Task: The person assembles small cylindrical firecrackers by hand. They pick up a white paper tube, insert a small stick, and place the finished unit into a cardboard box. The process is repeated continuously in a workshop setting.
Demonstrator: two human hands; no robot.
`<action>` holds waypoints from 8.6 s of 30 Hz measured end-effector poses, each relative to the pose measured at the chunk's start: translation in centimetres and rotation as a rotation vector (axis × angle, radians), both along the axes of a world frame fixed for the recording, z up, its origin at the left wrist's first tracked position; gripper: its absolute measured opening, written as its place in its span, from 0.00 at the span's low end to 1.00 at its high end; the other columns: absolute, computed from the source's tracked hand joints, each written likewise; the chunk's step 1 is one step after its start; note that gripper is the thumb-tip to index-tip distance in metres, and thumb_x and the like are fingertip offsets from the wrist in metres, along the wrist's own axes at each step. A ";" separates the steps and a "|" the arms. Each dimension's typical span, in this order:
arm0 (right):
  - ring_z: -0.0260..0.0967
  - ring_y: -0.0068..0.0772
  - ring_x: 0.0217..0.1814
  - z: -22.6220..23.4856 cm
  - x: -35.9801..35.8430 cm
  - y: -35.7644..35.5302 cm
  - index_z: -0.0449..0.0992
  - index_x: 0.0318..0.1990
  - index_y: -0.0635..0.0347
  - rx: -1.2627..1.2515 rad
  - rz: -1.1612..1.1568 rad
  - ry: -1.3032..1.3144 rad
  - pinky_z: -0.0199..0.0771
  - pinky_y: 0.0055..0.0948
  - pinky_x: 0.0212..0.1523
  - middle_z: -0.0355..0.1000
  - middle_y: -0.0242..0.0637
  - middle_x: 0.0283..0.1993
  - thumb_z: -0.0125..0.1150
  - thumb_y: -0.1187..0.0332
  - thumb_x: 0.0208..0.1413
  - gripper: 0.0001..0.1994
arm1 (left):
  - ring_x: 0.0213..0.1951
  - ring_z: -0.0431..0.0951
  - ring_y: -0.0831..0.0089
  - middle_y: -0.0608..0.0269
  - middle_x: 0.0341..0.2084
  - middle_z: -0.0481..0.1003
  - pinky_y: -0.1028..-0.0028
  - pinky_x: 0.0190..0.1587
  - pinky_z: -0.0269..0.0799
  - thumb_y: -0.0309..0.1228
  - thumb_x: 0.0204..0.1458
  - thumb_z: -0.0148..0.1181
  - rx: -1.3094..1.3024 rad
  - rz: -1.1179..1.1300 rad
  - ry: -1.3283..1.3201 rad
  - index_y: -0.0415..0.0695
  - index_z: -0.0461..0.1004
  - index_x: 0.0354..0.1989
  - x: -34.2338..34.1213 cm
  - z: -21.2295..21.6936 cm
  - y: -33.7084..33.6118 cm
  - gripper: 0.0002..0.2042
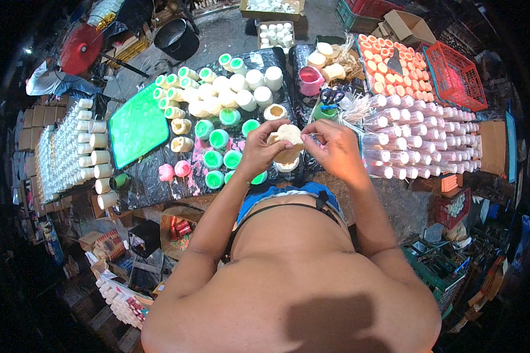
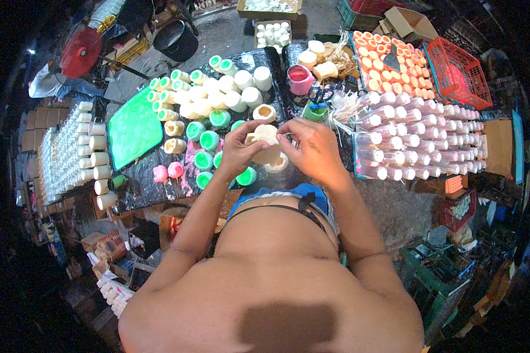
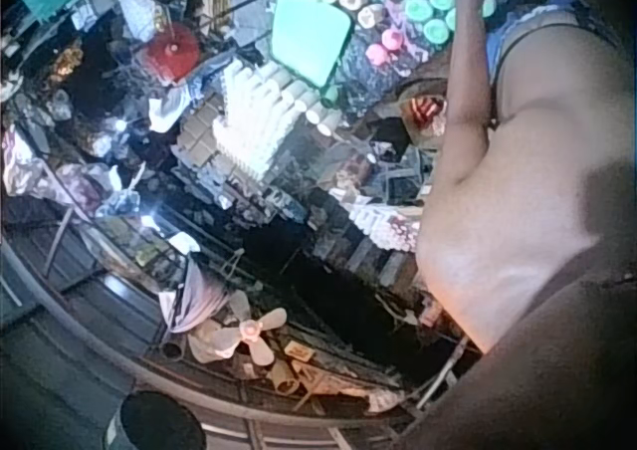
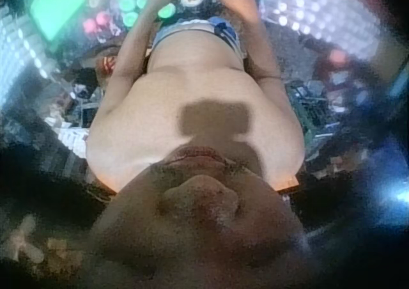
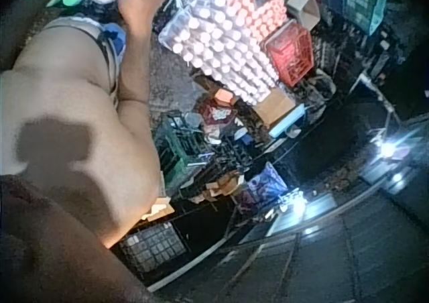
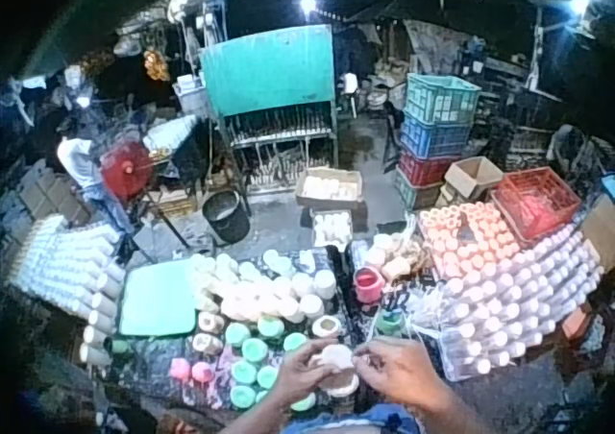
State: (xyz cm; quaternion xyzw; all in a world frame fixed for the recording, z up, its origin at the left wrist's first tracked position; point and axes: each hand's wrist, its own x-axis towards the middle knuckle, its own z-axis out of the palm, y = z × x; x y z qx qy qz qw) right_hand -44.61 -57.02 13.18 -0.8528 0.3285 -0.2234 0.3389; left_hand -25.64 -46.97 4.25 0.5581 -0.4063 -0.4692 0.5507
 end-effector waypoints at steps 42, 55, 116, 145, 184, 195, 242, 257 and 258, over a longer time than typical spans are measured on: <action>0.53 0.10 0.20 -6.6 3.4 -2.9 0.75 0.42 0.54 1.164 -0.189 -0.913 0.52 0.13 0.20 0.75 0.26 0.32 0.60 0.62 0.70 0.07 | 0.34 0.75 0.62 0.57 0.31 0.74 0.65 0.39 0.70 0.34 0.62 0.61 -0.110 -0.070 -0.443 0.39 0.75 0.37 0.5 1.0 0.4 0.10; 0.68 0.14 0.32 -4.7 1.3 -3.1 0.80 0.53 0.66 0.758 -0.041 -0.492 0.66 0.17 0.33 0.76 0.27 0.35 0.65 0.68 0.65 0.13 | 0.45 0.77 0.72 0.62 0.41 0.75 0.69 0.50 0.74 0.31 0.51 0.74 0.033 -0.002 -0.158 0.42 0.72 0.50 0.0 0.1 2.0 0.20; 0.76 0.44 0.35 2.7 1.6 -1.8 0.78 0.33 0.54 -0.312 0.362 -0.014 0.73 0.40 0.32 0.75 0.35 0.31 0.70 0.67 0.48 0.07 | 0.63 0.71 0.70 0.58 0.54 0.75 0.68 0.62 0.72 0.29 0.44 0.80 -0.153 0.017 -0.354 0.44 0.77 0.59 0.6 4.6 1.7 0.30; 0.76 0.41 0.33 4.3 1.9 -4.1 0.83 0.41 0.54 -0.227 0.146 -0.058 0.74 0.40 0.34 0.78 0.35 0.33 0.73 0.63 0.51 0.12 | 0.53 0.79 0.70 0.58 0.48 0.76 0.68 0.54 0.78 0.30 0.64 0.62 -0.196 0.072 0.010 0.44 0.65 0.60 0.7 2.9 -1.3 0.19; 0.75 0.52 0.42 -4.1 4.4 0.9 0.75 0.41 0.60 -0.200 -0.052 -0.193 0.76 0.45 0.38 0.69 0.44 0.46 0.68 0.71 0.47 0.13 | 0.59 0.71 0.63 0.51 0.59 0.66 0.65 0.61 0.71 0.39 0.72 0.49 -0.187 0.573 0.577 0.42 0.52 0.66 -1.9 3.0 -2.1 0.22; 0.75 0.53 0.43 -5.6 0.9 0.7 0.74 0.44 0.60 -0.070 0.101 -0.010 0.76 0.48 0.39 0.70 0.42 0.46 0.59 0.66 0.55 0.12 | 0.57 0.69 0.68 0.52 0.55 0.67 0.68 0.61 0.67 0.32 0.68 0.58 -0.391 0.462 -0.009 0.42 0.52 0.65 -2.5 3.4 -1.6 0.24; 0.72 0.60 0.59 -18.5 -0.3 -4.2 0.70 0.51 0.66 0.338 -0.044 0.396 0.68 0.49 0.60 0.76 0.58 0.51 0.50 0.55 0.66 0.20 | 0.62 0.71 0.50 0.48 0.60 0.71 0.53 0.60 0.70 0.29 0.56 0.60 -0.111 -0.229 -1.385 0.43 0.72 0.56 2.3 -10.4 -6.8 0.18; 0.78 0.33 0.33 -13.0 -8.8 0.5 0.81 0.38 0.64 0.266 -0.353 -0.094 0.75 0.32 0.37 0.81 0.42 0.34 0.66 0.67 0.60 0.08 | 0.45 0.80 0.54 0.58 0.37 0.79 0.57 0.49 0.71 0.40 0.41 0.76 -0.128 -0.557 -1.572 0.51 0.76 0.47 4.4 -10.7 -14.8 0.24; 0.77 0.31 0.33 -13.3 -8.6 0.1 0.80 0.38 0.64 0.293 -0.384 -0.137 0.74 0.31 0.37 0.80 0.41 0.33 0.66 0.67 0.61 0.08 | 0.44 0.81 0.48 0.53 0.40 0.80 0.54 0.46 0.74 0.41 0.40 0.77 -0.116 -0.465 -1.393 0.49 0.76 0.47 4.4 -8.5 -14.3 0.26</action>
